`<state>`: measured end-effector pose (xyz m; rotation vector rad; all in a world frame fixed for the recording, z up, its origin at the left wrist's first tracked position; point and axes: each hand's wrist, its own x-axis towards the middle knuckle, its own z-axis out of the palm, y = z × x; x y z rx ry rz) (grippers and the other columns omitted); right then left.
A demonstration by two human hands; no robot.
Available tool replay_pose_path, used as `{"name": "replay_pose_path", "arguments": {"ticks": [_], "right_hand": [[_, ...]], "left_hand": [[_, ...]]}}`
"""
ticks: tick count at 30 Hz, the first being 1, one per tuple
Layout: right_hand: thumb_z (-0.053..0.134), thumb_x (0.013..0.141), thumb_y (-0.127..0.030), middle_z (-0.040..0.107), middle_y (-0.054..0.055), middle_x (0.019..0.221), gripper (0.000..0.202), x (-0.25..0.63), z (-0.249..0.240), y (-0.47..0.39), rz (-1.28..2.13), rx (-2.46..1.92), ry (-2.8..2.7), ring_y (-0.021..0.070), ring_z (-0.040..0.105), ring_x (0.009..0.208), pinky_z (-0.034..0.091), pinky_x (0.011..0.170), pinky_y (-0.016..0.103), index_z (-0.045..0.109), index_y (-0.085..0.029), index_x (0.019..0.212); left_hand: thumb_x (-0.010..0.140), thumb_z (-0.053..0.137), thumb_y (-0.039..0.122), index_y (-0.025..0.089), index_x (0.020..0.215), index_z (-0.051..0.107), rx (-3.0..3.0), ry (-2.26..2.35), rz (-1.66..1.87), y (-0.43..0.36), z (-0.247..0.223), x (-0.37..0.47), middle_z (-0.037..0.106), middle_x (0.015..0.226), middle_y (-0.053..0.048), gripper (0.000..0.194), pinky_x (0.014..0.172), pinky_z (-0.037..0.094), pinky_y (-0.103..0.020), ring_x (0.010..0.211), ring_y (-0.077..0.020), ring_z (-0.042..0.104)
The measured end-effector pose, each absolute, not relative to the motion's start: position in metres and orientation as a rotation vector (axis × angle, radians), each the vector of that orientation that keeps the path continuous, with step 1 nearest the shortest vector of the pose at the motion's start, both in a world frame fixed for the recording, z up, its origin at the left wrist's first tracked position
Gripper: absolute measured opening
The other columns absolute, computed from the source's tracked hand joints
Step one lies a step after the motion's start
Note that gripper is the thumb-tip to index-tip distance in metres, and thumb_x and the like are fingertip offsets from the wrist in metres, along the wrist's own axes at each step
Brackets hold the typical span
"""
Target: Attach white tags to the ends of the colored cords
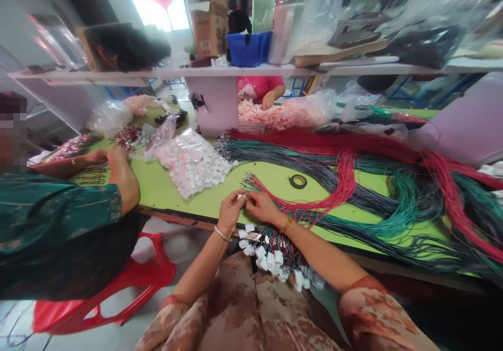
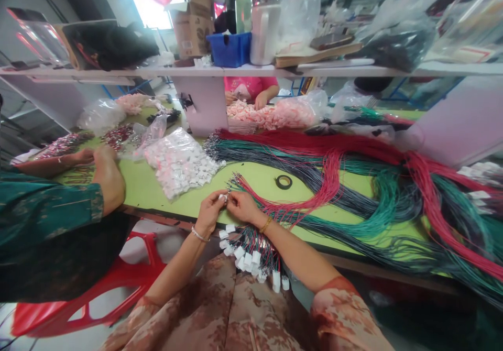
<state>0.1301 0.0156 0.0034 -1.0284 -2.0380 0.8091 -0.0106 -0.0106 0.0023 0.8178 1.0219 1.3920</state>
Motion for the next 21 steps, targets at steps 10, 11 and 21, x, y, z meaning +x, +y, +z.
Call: {"name": "replay_pose_path", "arguments": {"ticks": [10,11,21], "right_hand": [[0.053,0.077,-0.038,0.047,-0.003,0.061,0.024,0.128,-0.004,0.024,1.230,-0.974,-1.807,0.0094,0.039,0.056,0.032,0.054,0.022,0.051,-0.017,0.066],[0.053,0.077,-0.038,0.048,-0.003,0.061,0.025,0.127,-0.006,0.023,1.218,-0.982,-1.816,0.0095,0.039,0.056,0.032,0.055,0.023,0.051,-0.017,0.066],[0.051,0.084,-0.030,0.062,0.003,0.073,0.018,0.157,0.007,0.042,0.730,-1.295,-2.103,0.0137,0.051,0.063,0.037,0.061,0.024,0.063,-0.016,0.085]], "left_hand": [[0.059,0.078,0.025,0.013,0.086,0.073,0.733,1.008,1.349,-0.009,0.002,-0.016,0.070,0.077,-0.004,0.029,0.066,0.044,-0.024,0.065,-0.0099,0.057],[0.059,0.078,0.024,0.013,0.086,0.073,0.721,1.010,1.360,-0.010,0.000,-0.014,0.070,0.076,-0.004,0.029,0.066,0.044,-0.023,0.064,-0.0094,0.057],[0.060,0.075,0.019,0.012,0.084,0.072,0.646,1.015,1.347,-0.016,0.003,-0.025,0.070,0.086,-0.007,0.025,0.069,0.046,-0.023,0.073,-0.0104,0.060]]}}
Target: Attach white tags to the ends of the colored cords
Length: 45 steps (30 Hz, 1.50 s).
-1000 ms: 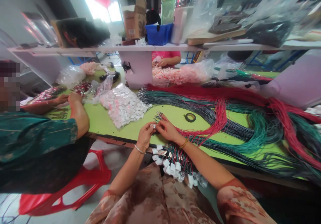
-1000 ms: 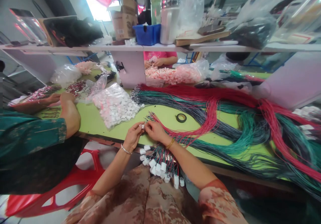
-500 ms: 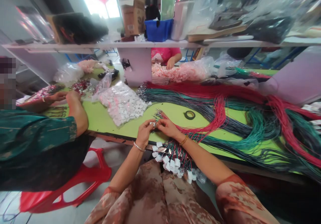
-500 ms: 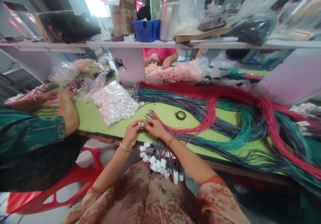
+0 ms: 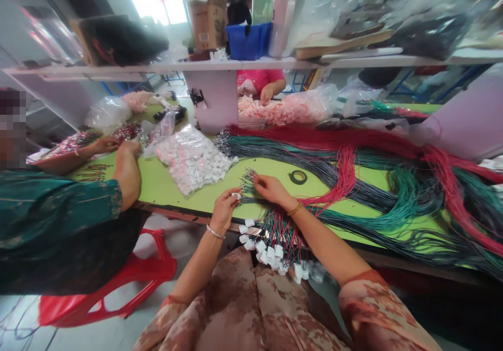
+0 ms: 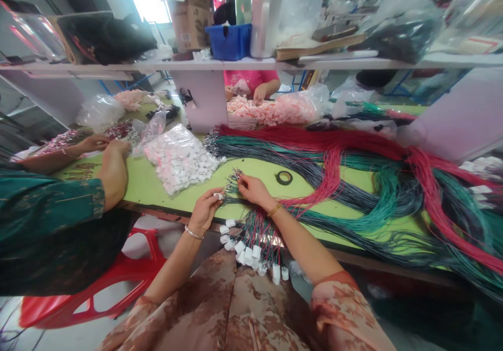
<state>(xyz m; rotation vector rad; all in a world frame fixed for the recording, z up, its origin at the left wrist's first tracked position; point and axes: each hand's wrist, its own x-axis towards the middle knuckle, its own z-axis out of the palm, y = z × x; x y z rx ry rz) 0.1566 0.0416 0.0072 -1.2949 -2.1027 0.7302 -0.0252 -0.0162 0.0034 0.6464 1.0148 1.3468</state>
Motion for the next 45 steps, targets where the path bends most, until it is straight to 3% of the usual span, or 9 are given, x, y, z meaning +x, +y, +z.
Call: {"name": "replay_pose_path", "arguments": {"ticks": [3,8,10,13,18,24,30,36,45], "right_hand": [[0.056,0.080,-0.021,0.067,0.009,0.086,0.019,0.163,0.011,0.043,0.418,-1.542,-2.347,0.0174,0.058,0.071,0.035,0.061,0.026,0.065,-0.016,0.096],[0.044,0.090,-0.021,0.069,0.014,0.100,0.038,0.161,0.011,0.041,0.303,-1.573,-2.412,0.0211,0.063,0.079,0.037,0.065,0.027,0.052,-0.016,0.127],[0.043,0.092,-0.023,0.070,0.015,0.097,0.034,0.162,0.011,0.042,0.335,-1.590,-2.349,0.0209,0.062,0.076,0.036,0.065,0.027,0.055,-0.014,0.122],[0.043,0.092,-0.026,0.068,0.011,0.081,0.023,0.162,0.012,0.045,0.446,-1.582,-2.219,0.0176,0.056,0.065,0.034,0.060,0.026,0.061,-0.013,0.098],[0.050,0.083,-0.026,0.061,0.001,0.071,0.015,0.151,0.017,0.050,0.735,-1.255,-1.992,0.0113,0.049,0.060,0.035,0.058,0.022,0.059,-0.015,0.080],[0.053,0.079,-0.028,0.056,-0.002,0.065,0.016,0.146,0.017,0.040,0.907,-1.080,-1.914,0.0092,0.044,0.058,0.036,0.056,0.021,0.058,-0.015,0.074],[0.052,0.074,-0.025,0.053,-0.003,0.060,0.013,0.151,0.011,0.028,0.907,-1.110,-1.953,0.0086,0.042,0.055,0.032,0.053,0.021,0.056,-0.015,0.066],[0.054,0.073,-0.025,0.054,-0.002,0.060,0.012,0.148,0.011,0.026,0.907,-1.153,-1.964,0.0088,0.042,0.055,0.032,0.053,0.021,0.055,-0.016,0.065],[0.052,0.081,-0.021,0.059,0.004,0.072,0.010,0.148,0.010,0.014,0.457,-1.130,-2.206,0.0149,0.050,0.065,0.037,0.062,0.027,0.050,-0.018,0.072]], "left_hand": [[0.061,0.076,0.019,0.012,0.085,0.071,0.654,1.006,1.325,-0.018,0.005,-0.027,0.069,0.087,-0.006,0.026,0.068,0.046,-0.022,0.071,-0.0094,0.059],[0.062,0.078,0.024,0.013,0.084,0.068,0.654,0.973,1.322,-0.018,0.005,-0.022,0.067,0.081,-0.004,0.026,0.063,0.047,-0.021,0.065,-0.0084,0.059],[0.063,0.077,0.027,0.014,0.088,0.067,0.640,0.982,1.305,-0.018,0.006,-0.018,0.068,0.085,-0.005,0.030,0.060,0.046,-0.021,0.065,-0.0090,0.060],[0.063,0.077,0.026,0.015,0.089,0.065,0.611,0.972,1.281,-0.016,0.007,-0.013,0.069,0.092,-0.006,0.031,0.055,0.043,-0.020,0.062,-0.0083,0.060],[0.065,0.075,0.022,0.014,0.084,0.063,0.522,0.856,1.333,-0.009,0.002,-0.007,0.068,0.086,-0.004,0.024,0.059,0.043,-0.020,0.063,-0.0069,0.058],[0.070,0.074,0.019,0.015,0.086,0.062,0.471,0.780,1.336,-0.003,-0.006,-0.007,0.065,0.079,-0.001,0.020,0.060,0.042,-0.019,0.063,-0.0062,0.056],[0.073,0.072,0.020,0.015,0.086,0.061,0.502,0.766,1.328,-0.002,-0.008,-0.007,0.066,0.085,-0.003,0.018,0.062,0.043,-0.021,0.065,-0.0064,0.056],[0.068,0.077,0.026,0.014,0.088,0.063,0.570,0.832,1.395,-0.007,-0.011,-0.001,0.067,0.082,-0.003,0.027,0.061,0.042,-0.021,0.064,-0.0074,0.056],[0.064,0.078,0.028,0.013,0.085,0.067,0.562,0.927,1.434,-0.003,-0.023,0.012,0.062,0.066,0.001,0.028,0.056,0.038,-0.021,0.056,-0.0062,0.051]]}}
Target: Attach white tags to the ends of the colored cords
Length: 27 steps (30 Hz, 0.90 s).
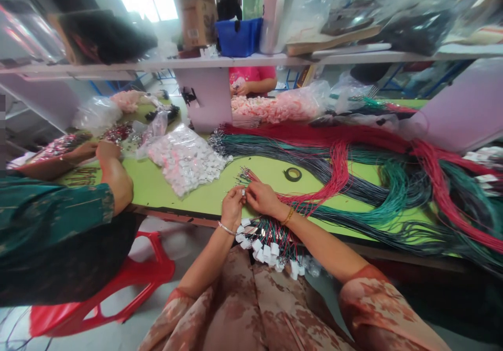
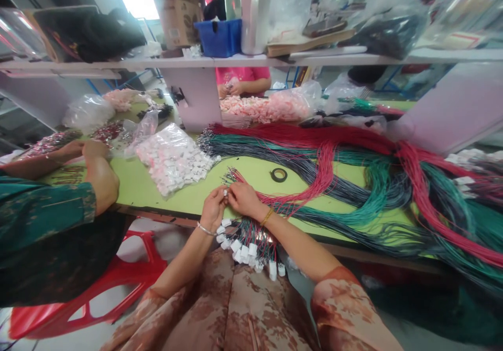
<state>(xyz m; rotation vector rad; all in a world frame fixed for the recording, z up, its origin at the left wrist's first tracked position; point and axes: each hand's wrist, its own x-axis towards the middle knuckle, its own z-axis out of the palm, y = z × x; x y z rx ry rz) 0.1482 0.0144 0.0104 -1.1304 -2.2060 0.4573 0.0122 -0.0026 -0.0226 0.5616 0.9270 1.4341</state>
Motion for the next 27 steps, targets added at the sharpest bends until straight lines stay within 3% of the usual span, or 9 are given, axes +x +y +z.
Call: {"name": "replay_pose_path", "arguments": {"ticks": [11,17,22,27], "right_hand": [[0.052,0.082,-0.022,0.059,0.002,0.065,0.013,0.150,0.010,0.015,0.543,-1.213,-2.197,0.0130,0.046,0.056,0.031,0.056,0.026,0.053,-0.018,0.069],[0.047,0.089,-0.031,0.062,0.002,0.068,0.024,0.158,0.018,0.047,0.655,-1.228,-2.100,0.0123,0.050,0.061,0.034,0.058,0.023,0.059,-0.017,0.074],[0.063,0.076,-0.023,0.066,0.005,0.076,0.007,0.155,0.010,0.086,0.549,-1.575,-2.057,0.0127,0.050,0.064,0.031,0.058,0.024,0.064,-0.016,0.077],[0.059,0.076,-0.028,0.064,0.002,0.067,0.015,0.157,-0.001,0.092,0.711,-1.446,-1.856,0.0115,0.049,0.060,0.035,0.058,0.023,0.063,-0.015,0.069]], "left_hand": [[0.063,0.079,0.029,0.013,0.086,0.068,0.561,0.950,1.412,0.001,-0.026,0.014,0.065,0.069,-0.001,0.030,0.058,0.038,-0.021,0.057,-0.0068,0.052],[0.063,0.079,0.028,0.013,0.086,0.070,0.547,0.961,1.390,0.001,-0.025,0.014,0.066,0.075,-0.003,0.029,0.059,0.039,-0.022,0.059,-0.0069,0.053],[0.061,0.080,0.028,0.014,0.086,0.070,0.525,0.938,1.361,-0.001,-0.022,0.011,0.068,0.080,-0.004,0.030,0.059,0.039,-0.022,0.061,-0.0070,0.054],[0.062,0.080,0.029,0.013,0.087,0.070,0.532,0.917,1.355,-0.003,-0.023,0.008,0.068,0.082,-0.005,0.031,0.059,0.040,-0.021,0.062,-0.0066,0.055]]}}
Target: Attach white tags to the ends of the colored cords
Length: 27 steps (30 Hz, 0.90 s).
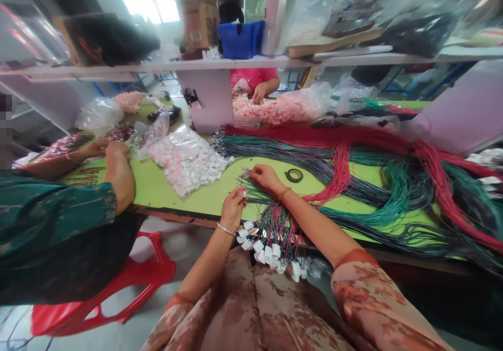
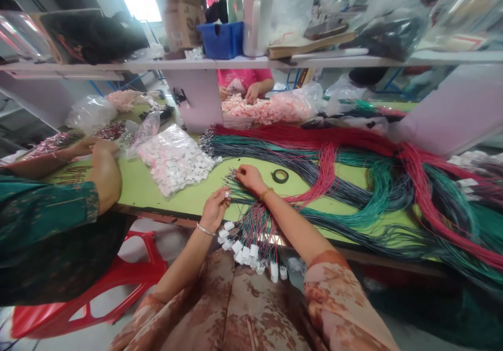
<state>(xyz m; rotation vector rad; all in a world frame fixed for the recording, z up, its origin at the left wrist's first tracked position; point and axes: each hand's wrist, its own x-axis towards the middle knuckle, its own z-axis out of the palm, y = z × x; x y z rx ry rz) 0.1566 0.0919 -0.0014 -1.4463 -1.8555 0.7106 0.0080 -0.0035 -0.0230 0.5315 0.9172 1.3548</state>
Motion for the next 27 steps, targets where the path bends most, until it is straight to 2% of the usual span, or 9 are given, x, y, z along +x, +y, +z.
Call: {"name": "replay_pose_path", "arguments": {"ticks": [7,16,27], "right_hand": [[0.057,0.075,-0.033,0.062,0.000,0.070,0.019,0.164,0.009,0.074,1.047,-1.076,-1.597,0.0119,0.051,0.063,0.041,0.061,0.024,0.062,-0.015,0.076],[0.052,0.074,-0.032,0.044,-0.005,0.055,0.021,0.161,0.004,0.036,1.024,-1.151,-1.841,0.0078,0.035,0.054,0.029,0.052,0.021,0.055,-0.015,0.063],[0.051,0.076,-0.035,0.040,-0.005,0.054,0.024,0.157,-0.007,0.033,1.131,-1.121,-1.908,0.0080,0.034,0.052,0.026,0.049,0.021,0.048,-0.017,0.061]], "left_hand": [[0.064,0.080,0.027,0.013,0.087,0.070,0.520,0.869,1.356,-0.003,-0.025,0.007,0.068,0.083,-0.004,0.028,0.060,0.041,-0.021,0.062,-0.0065,0.055],[0.070,0.074,0.024,0.014,0.092,0.068,0.503,0.821,1.351,-0.004,-0.024,0.006,0.068,0.084,-0.004,0.025,0.062,0.041,-0.021,0.064,-0.0071,0.056],[0.069,0.076,0.028,0.015,0.091,0.069,0.557,0.831,1.347,-0.005,-0.024,0.007,0.068,0.083,-0.004,0.027,0.063,0.041,-0.021,0.069,-0.0087,0.057]]}}
